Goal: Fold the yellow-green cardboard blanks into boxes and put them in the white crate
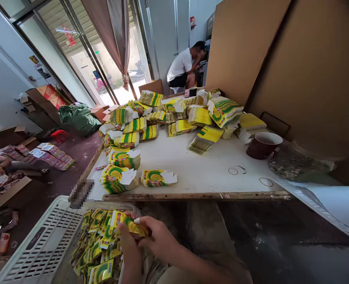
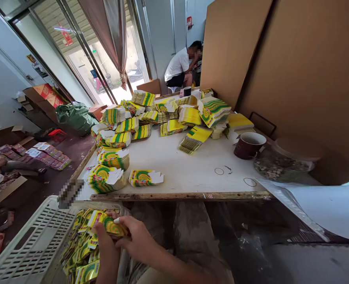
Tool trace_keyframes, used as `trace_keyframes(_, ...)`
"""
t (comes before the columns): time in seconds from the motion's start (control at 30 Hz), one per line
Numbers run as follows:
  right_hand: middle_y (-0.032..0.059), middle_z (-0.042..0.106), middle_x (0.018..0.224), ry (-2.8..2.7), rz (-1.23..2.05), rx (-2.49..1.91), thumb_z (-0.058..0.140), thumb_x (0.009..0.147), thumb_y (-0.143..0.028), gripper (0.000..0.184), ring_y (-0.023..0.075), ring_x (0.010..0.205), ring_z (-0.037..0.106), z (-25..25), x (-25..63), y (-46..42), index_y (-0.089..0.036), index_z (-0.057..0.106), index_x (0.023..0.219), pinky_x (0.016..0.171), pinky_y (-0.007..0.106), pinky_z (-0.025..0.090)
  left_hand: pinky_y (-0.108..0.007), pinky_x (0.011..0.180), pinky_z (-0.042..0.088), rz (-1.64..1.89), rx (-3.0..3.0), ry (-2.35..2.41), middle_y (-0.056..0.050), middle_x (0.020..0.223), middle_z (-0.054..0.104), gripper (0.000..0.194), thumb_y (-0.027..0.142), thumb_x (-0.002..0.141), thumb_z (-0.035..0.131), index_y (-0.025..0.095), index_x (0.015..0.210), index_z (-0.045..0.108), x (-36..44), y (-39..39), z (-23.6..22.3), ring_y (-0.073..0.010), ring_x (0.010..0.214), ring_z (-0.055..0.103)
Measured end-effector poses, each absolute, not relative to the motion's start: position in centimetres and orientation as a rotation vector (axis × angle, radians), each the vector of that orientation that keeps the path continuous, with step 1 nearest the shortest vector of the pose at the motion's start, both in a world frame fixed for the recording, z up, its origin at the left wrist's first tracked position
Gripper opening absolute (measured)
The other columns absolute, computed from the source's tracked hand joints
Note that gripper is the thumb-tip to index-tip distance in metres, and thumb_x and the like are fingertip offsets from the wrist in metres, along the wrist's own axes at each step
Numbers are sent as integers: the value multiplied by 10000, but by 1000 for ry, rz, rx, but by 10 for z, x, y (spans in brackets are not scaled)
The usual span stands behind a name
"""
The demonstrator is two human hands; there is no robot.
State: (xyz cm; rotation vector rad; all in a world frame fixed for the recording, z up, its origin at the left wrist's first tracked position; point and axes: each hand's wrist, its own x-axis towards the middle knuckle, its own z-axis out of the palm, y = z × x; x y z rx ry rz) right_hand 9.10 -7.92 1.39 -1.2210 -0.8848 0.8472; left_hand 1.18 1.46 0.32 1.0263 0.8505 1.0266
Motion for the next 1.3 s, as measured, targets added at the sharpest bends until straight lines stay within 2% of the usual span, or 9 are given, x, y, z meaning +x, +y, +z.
trace_keyframes(0.13,-11,660,840,-835,839,-1257,699,744,-134,383,159,746,583,13,112,-82,-187,673,1122,651,247,423,-310,747,557,1027,1036,817,-50,865,695,593,746,633,695,232,928,686,7,10,-9,-248,911,661)
trace_keyframes(0.37,58,753,882,-958,604,-1356,555,907,-194,205,189,796,668,10,127,-87,-177,752,963,710,270,483,-241,622,535,980,1231,975,-7,686,682,369,480,651,832,155,715,671,1,12,7,-152,639,624)
trace_keyframes(0.47,72,749,884,-1058,473,-1449,534,946,-235,223,200,811,654,6,139,-91,-196,751,981,733,305,486,-287,776,557,952,1349,899,-59,928,739,428,503,691,803,176,951,709,-11,23,23,-219,878,683)
trace_keyframes(0.6,77,751,916,-1372,232,-1624,517,972,-246,235,238,905,621,8,152,-100,-259,751,989,856,418,466,-432,1056,451,913,1587,692,-129,1337,612,792,585,645,804,238,1315,565,-30,38,47,-337,1274,542)
trace_keyframes(0.7,24,755,973,-1534,174,-1545,500,987,-254,249,222,1035,616,12,144,-106,-340,732,1018,1048,473,381,-523,1116,374,581,1892,671,-161,1422,539,1001,409,466,932,221,1363,530,-29,32,47,-411,1337,466)
trace_keyframes(0.8,38,635,1327,-1403,153,-1441,565,951,-324,300,253,1326,468,11,129,-109,-357,627,1243,1190,526,197,-511,994,491,369,2038,666,-139,1271,647,768,271,604,836,214,1313,547,-16,14,32,-363,1168,612)
trace_keyframes(0.93,147,310,1587,-830,488,-1372,576,898,-522,713,327,1457,279,-1,122,-103,-234,336,1505,1158,546,273,-453,897,549,406,2092,704,-147,1209,672,679,245,732,721,183,1358,467,-7,-7,14,-317,1067,667)
trace_keyframes(1.07,130,613,1317,-706,1122,-1104,646,779,-665,715,318,1228,560,-17,122,-91,-218,554,1330,1015,486,456,-438,961,527,435,2139,599,-164,1365,582,782,158,698,715,197,1419,415,-11,-13,4,-328,1219,596)
trace_keyframes(1.3,103,680,1212,-623,1023,-1145,613,727,-775,733,308,1147,601,-27,122,-85,-247,625,1236,1026,494,444,-435,944,528,480,2172,617,-151,1323,584,673,155,723,699,216,1348,460,-12,-7,-5,-312,1186,607)
